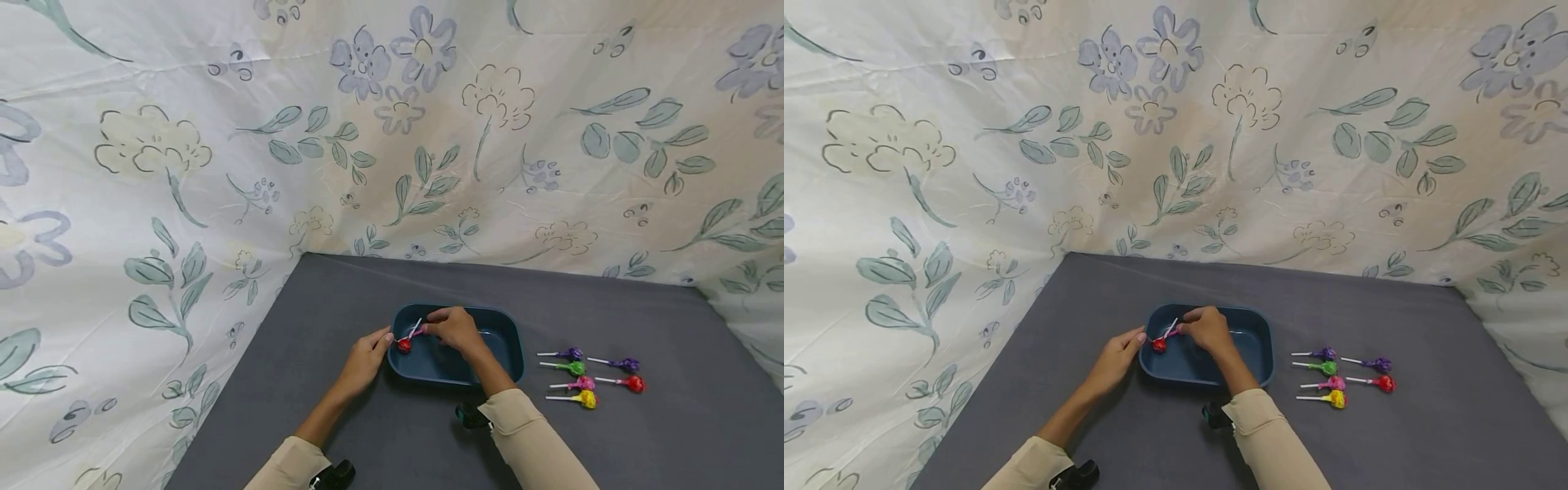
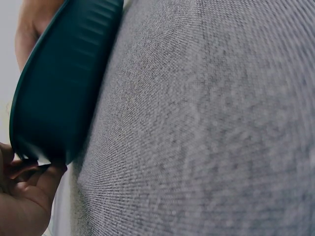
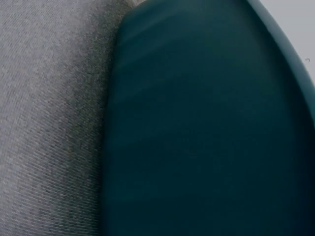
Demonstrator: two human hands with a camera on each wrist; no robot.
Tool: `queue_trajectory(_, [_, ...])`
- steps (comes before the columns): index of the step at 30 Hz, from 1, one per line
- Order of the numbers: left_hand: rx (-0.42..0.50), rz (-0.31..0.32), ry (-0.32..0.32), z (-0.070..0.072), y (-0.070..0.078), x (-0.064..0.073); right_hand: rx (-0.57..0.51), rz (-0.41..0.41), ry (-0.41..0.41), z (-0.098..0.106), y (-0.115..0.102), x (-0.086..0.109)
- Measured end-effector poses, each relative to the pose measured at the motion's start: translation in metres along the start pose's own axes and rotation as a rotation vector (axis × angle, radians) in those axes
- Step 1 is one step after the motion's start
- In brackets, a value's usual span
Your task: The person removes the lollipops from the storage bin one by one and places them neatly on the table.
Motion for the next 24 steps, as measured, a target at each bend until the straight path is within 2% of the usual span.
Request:
queue_trajectory(8, [-0.001, 0.018, -0.012, -0.0003, 0.0010, 0.0011, 0.064, -0.015, -0.010, -0.0032, -0.0010, 0.0004])
queue_trajectory(13, [0.011, 0.038, -0.015, -0.0002, 0.0020, 0.0011, 0.074, 0.017, -0.002, -0.0025, -0.0024, 0.0015])
queue_trajectory(24, [-0.004, 0.007, -0.013, 0.0006, 0.0009, 0.0014, 0.153, 0.061, 0.001, -0.0062, 0.0006, -0.0004])
Point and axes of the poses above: each hand's wrist, its own x-axis away from the middle knuckle, its own z-axis out of the back of the hand, y = z × x, the point moved 2 cm from there along -x, towards the middle knuckle, and after that the axes turned 9 degrees about x, right-handed, at the moved point
